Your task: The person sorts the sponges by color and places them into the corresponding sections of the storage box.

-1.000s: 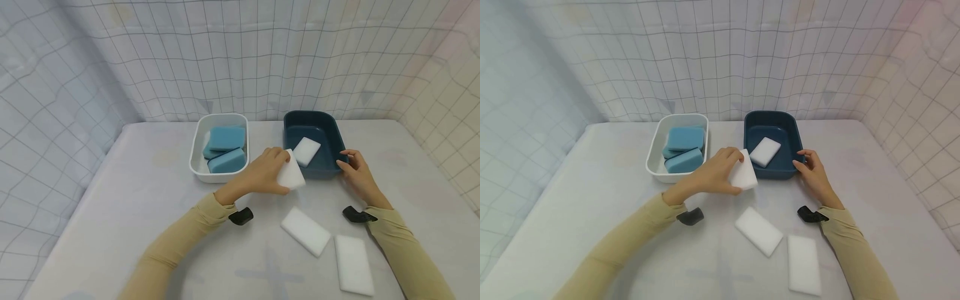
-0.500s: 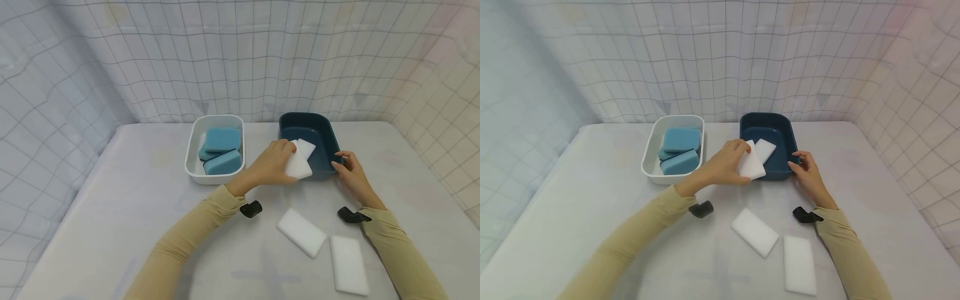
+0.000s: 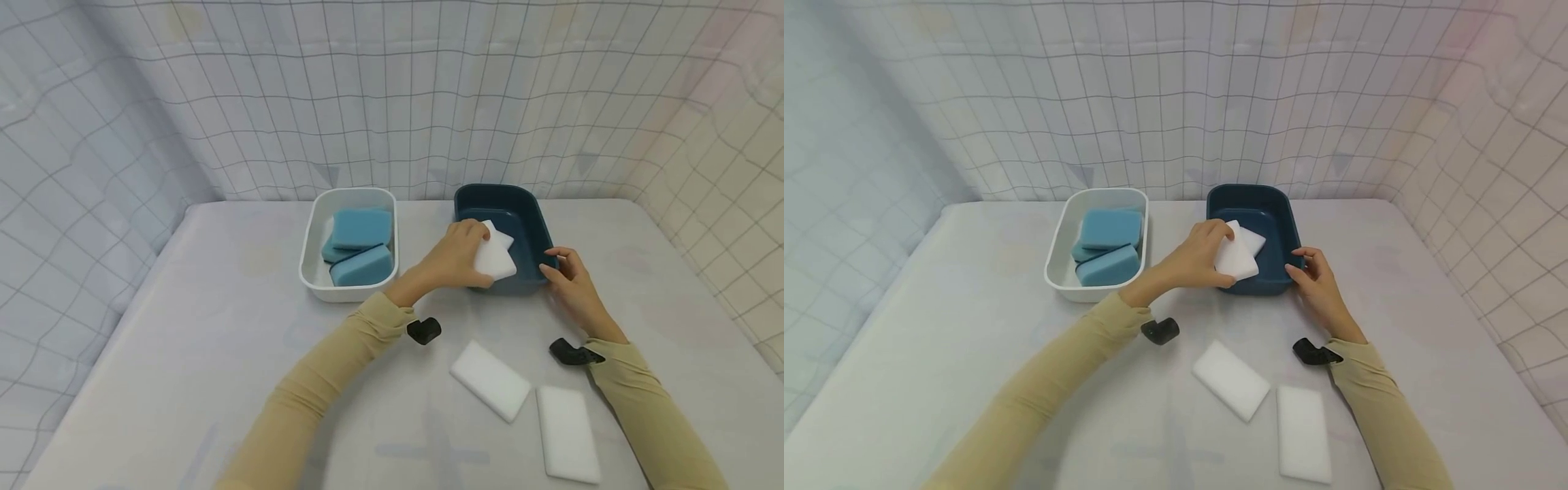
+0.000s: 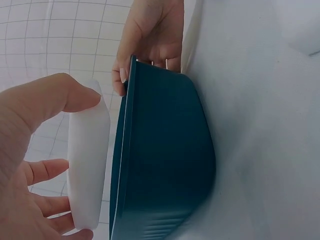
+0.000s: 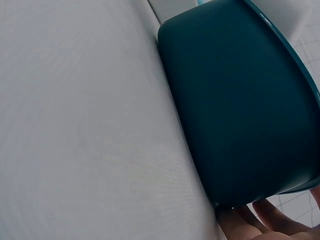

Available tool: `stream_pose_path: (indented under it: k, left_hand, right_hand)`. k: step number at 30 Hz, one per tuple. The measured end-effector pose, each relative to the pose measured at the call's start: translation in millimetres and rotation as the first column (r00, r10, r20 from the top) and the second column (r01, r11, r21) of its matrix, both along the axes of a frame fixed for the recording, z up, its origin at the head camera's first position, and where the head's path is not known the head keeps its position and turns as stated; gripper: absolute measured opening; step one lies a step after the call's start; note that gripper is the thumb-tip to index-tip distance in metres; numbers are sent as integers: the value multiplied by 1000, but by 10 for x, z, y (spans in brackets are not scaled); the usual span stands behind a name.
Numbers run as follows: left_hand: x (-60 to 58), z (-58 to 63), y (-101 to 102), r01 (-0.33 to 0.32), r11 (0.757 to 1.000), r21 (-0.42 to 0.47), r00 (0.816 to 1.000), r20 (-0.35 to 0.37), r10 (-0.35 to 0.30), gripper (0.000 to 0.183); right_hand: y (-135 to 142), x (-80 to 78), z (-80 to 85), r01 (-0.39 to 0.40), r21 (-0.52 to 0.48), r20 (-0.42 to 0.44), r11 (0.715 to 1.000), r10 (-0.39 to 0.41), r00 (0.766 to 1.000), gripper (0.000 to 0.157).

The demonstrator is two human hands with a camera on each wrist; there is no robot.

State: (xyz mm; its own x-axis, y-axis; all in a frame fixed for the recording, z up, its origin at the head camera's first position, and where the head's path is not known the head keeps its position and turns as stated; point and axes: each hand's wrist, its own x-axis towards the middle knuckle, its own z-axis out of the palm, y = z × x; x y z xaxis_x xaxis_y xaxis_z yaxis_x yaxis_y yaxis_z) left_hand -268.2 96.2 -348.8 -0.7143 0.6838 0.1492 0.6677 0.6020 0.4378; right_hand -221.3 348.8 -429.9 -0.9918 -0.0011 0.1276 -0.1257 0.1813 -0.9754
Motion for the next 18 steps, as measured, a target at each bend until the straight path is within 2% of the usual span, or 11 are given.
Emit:
stream_pose_path:
  k: [10,18]
  left_hand:
    - [-118,-58,202,-42,999,-28,999,-6,41,63]
    - [-196,-109,322,-69,996,-60,997,42,72,65]
  right_hand:
    - [27,-13,-6,19,29,2,999,-19,1000,26]
    - [13,-22,-5,32,79,21,996,-34,999,26]
